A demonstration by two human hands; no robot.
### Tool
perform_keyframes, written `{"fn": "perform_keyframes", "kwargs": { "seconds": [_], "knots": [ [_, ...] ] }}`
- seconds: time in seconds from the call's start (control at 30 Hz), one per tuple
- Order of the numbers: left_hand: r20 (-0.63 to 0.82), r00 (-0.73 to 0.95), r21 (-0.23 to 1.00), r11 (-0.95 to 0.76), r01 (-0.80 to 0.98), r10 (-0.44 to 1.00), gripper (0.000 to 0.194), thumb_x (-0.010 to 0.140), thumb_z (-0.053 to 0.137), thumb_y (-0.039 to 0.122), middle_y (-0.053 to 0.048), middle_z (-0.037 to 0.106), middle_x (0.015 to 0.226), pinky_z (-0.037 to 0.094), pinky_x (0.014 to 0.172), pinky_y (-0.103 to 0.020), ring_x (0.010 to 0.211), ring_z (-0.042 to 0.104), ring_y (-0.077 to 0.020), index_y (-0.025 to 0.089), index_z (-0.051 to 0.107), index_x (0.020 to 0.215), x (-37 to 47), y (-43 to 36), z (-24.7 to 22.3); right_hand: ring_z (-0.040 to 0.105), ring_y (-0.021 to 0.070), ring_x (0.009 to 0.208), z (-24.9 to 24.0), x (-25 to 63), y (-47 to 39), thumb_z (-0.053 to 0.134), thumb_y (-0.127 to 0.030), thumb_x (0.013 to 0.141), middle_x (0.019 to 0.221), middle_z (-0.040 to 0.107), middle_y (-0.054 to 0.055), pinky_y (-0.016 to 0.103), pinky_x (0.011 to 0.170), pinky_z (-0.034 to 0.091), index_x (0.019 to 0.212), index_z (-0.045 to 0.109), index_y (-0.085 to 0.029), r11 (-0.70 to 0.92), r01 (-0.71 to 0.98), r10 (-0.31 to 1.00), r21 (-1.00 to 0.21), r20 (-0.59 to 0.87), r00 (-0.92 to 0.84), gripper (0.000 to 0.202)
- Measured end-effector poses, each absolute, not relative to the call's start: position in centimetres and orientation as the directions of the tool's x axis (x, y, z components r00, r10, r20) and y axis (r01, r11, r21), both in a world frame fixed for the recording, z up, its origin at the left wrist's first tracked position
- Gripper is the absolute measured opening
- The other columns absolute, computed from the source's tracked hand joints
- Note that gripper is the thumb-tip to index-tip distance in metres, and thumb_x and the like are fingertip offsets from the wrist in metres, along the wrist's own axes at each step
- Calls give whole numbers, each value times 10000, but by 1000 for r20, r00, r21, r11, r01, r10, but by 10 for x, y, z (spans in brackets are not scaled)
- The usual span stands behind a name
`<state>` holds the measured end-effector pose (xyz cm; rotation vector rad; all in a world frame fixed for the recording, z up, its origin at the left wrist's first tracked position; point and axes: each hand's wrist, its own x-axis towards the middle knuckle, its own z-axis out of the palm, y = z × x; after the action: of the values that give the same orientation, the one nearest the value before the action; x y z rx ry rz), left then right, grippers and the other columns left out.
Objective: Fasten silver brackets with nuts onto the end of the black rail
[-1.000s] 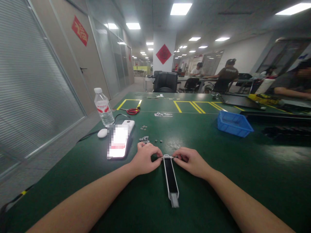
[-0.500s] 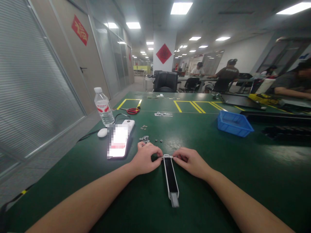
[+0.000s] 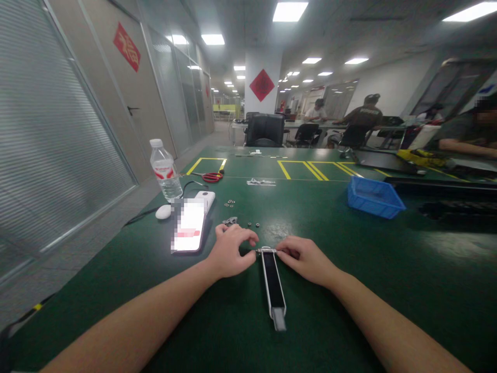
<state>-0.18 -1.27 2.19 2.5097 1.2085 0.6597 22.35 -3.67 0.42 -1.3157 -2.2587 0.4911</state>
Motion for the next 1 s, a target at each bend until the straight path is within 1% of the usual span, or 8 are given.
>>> {"fn": "perform_keyframes", "kwargs": {
  "seconds": [0.1,0.17,0.27,0.4,0.53,0.67,0.87,1.0],
  "knots": [
    [339,402,431,-520,738,851,302,698,501,172,-17,632,1037,279,902,-424,1000,527,-232,220,563,990,-4,-9,26,481,119,601,5,223,-37,513,-210,855,682,546,6,242,577,372,853,659,-183,471,702,878,-533,214,-427,149],
    [384,331,411,-481,774,862,366,697,491,137,-53,590,1127,327,918,-423,1065,502,-247,205,535,1054,-7,-2,25,484,120,606,6,223,-37,514,-211,856,686,547,6,242,578,374,857,659,-186,466,701,881,-539,209,-425,147],
    [417,321,377,-483,790,850,433,694,479,71,-94,548,1192,374,965,-393,1128,479,-246,165,507,1116,-12,9,21,486,123,609,5,224,-37,516,-219,859,687,545,6,247,580,378,864,658,-188,461,703,883,-542,201,-424,146],
    [366,323,344,-450,824,873,486,753,434,26,-125,531,1252,360,1038,-376,1189,468,-231,118,457,1229,-19,19,18,484,123,611,3,226,-38,517,-220,860,689,546,5,249,581,380,876,660,-190,463,702,882,-541,198,-428,147],
    [251,343,302,-410,861,905,511,789,416,22,-144,538,1269,395,1015,-381,1179,499,-239,108,423,1293,-25,23,19,492,124,621,2,226,-37,516,-222,861,697,549,7,249,583,383,879,662,-192,466,697,880,-544,203,-430,151],
    [171,336,272,-372,888,926,466,823,403,51,-134,600,1185,476,893,-384,1060,581,-257,146,456,1276,-30,26,18,489,123,616,2,226,-37,515,-223,861,692,547,6,247,577,383,877,663,-194,466,697,880,-545,206,-428,151],
    [213,367,244,-413,877,905,340,835,421,72,-106,642,1089,477,868,-368,1015,593,-250,154,567,1131,-33,30,17,489,122,616,3,226,-37,516,-222,861,691,543,5,246,583,382,877,661,-193,467,697,879,-544,203,-431,149],
    [242,374,247,-429,869,895,295,838,424,81,-90,649,1048,477,850,-358,977,601,-239,162,598,1062,-34,32,16,492,124,620,4,225,-37,516,-212,859,696,550,8,247,587,382,875,659,-188,470,698,878,-541,205,-432,145]
  ]
}}
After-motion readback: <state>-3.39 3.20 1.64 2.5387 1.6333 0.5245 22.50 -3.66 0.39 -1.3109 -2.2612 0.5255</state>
